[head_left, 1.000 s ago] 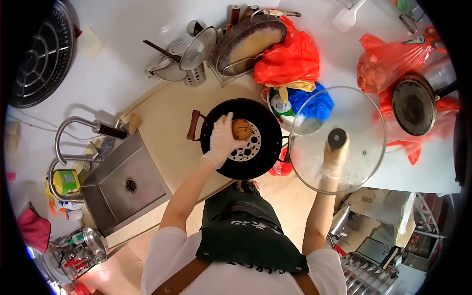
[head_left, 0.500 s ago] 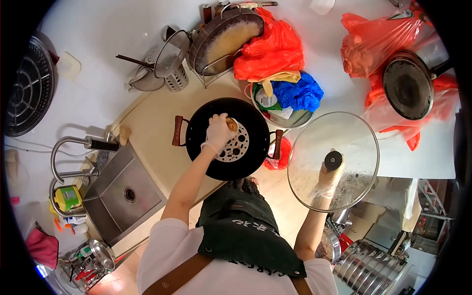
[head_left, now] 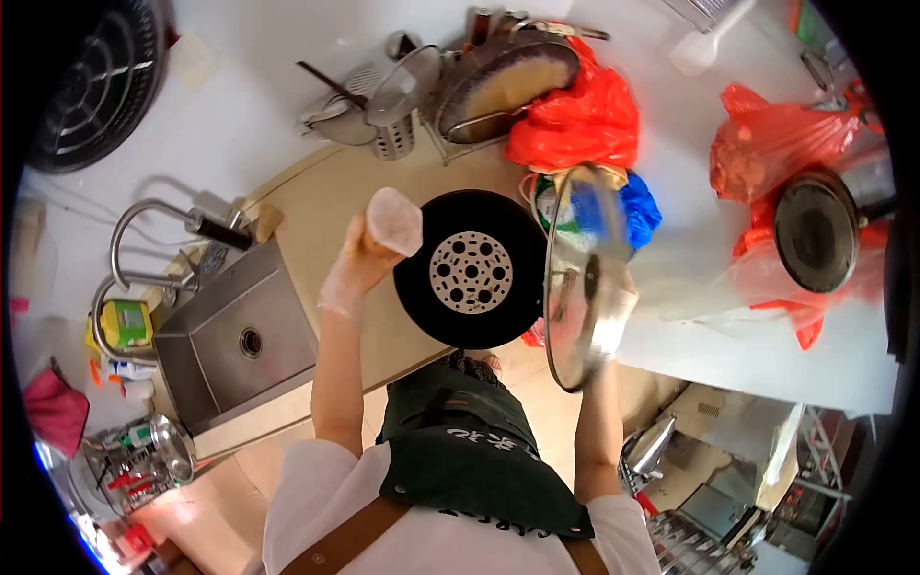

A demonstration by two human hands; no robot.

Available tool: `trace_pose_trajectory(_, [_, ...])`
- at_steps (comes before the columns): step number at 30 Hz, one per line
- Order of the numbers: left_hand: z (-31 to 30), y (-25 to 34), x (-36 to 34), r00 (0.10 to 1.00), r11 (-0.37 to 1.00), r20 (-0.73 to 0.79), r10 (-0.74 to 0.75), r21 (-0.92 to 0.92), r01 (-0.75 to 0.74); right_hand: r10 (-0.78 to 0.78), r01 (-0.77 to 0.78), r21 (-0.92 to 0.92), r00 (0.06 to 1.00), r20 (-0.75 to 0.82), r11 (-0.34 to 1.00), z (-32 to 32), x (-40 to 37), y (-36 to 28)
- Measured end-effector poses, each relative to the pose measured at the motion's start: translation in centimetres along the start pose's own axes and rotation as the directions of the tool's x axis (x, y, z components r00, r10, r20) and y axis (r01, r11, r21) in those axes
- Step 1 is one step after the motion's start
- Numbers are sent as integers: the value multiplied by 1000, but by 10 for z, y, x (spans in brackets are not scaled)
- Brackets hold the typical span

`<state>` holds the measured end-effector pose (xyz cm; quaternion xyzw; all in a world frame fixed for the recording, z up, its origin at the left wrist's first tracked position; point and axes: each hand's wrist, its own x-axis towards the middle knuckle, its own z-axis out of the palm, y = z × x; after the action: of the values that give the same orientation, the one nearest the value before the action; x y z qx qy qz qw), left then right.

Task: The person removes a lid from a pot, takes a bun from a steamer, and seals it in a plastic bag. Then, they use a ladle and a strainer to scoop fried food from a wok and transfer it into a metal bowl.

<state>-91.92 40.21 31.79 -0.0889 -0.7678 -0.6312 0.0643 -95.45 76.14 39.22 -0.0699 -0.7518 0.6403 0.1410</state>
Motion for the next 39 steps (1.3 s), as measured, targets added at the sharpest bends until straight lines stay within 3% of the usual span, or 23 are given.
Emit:
trace_pose_trajectory(1, [-11, 3, -15, 995, 901, -44, -89, -430, 62, -32, 33, -57, 999, 25, 998, 23, 4, -9])
trace_pose_trajectory(2, [-22, 6, -31, 980, 680, -87, -177, -731, 58, -81, 85, -52, 995, 60, 995, 47, -2, -19])
trace_pose_trajectory(4, [-40, 32, -68, 951, 331, -129, -280, -943, -30, -336, 393, -313, 915, 221, 865, 77, -5, -7])
trace_pose_trajectory(6, [-43, 45, -106, 876, 384, -273, -398, -917, -111, -437, 594, -440, 800, 411, 674, 97, -13, 5])
trace_pose_trajectory(10, [-39, 35, -198, 805, 313, -407, -432, -905, -290, -346, 700, -525, 704, 620, 484, 124, -24, 31])
trace_pose_trajectory(12, [-24, 37, -239, 755, 301, -478, -448, -876, -376, -361, 740, -490, 660, 659, 461, 129, -25, 42])
trace_pose_trajectory(13, [-16, 50, -257, 722, 419, -522, -454, -841, -344, -369, 755, -473, 643, 671, 455, 131, -26, 49])
trace_pose_trajectory(17, [31, 74, -319, 401, 486, -663, -632, -742, -462, -397, 775, -425, 614, 682, 469, 134, -25, 70])
trace_pose_trajectory(20, [59, 76, -366, 345, 473, -678, -649, -714, -516, -492, 832, -358, 543, 680, 423, 133, -17, 76])
trace_pose_trajectory(21, [68, 83, -375, 322, 470, -696, -642, -688, -553, -369, 784, -429, 600, 709, 449, 131, -18, 68])
trace_pose_trajectory(22, [76, 89, -380, 299, 455, -696, -653, -676, -579, -398, 826, -375, 540, 741, 422, 125, -19, 59])
trace_pose_trajectory(23, [80, 97, -385, 256, 453, -705, -662, -648, -612, -411, 821, -433, 564, 716, 372, 128, -22, 60])
trace_pose_trajectory(24, [86, 106, -394, 195, 459, -718, -669, -604, -652, -341, 775, -460, 613, 713, 433, 129, -22, 63])
trace_pose_trajectory(25, [91, 107, -404, 186, 469, -735, -652, -583, -664, -388, 812, -390, 560, 733, 435, 129, -22, 63])
trace_pose_trajectory(27, [95, 117, -420, 193, 463, -767, -612, -545, -699, -374, 815, -406, 559, 740, 414, 132, -17, 73])
trace_pose_trajectory(28, [94, 123, -426, 217, 447, -786, -579, -528, -723, -254, 779, -499, 606, 754, 379, 131, -31, 43])
trace_pose_trajectory(29, [95, 126, -436, 222, 420, -793, -568, -511, -750, -366, 859, -453, 512, 777, 239, 130, -23, 55])
trace_pose_trajectory(31, [94, 125, -461, 208, 374, -794, -572, -478, -795, -542, 867, -497, 430, 722, 27, 128, -37, 38])
trace_pose_trajectory(33, [96, 115, -485, 187, 372, -831, -525, -421, -827, -687, 891, -453, 344, 640, 23, 131, -48, 41])
trace_pose_trajectory(34, [94, 110, -505, 175, 370, -833, -525, -408, -835, -684, 880, -473, 374, 626, 48, 136, -69, 33])
trace_pose_trajectory(35, [93, 113, -525, 152, 380, -841, -519, -387, -840, -593, 841, -535, 471, 653, 79, 138, -97, 19])
trace_pose_trajectory(37, [89, 119, -573, 146, 371, -864, -482, -353, -859, -627, 883, -435, 440, 643, 174, 147, -150, 17])
trace_pose_trajectory(39, [85, 126, -622, 63, 405, -882, -467, -277, -872, -603, 905, -382, 413, 683, 188, 165, -198, 20])
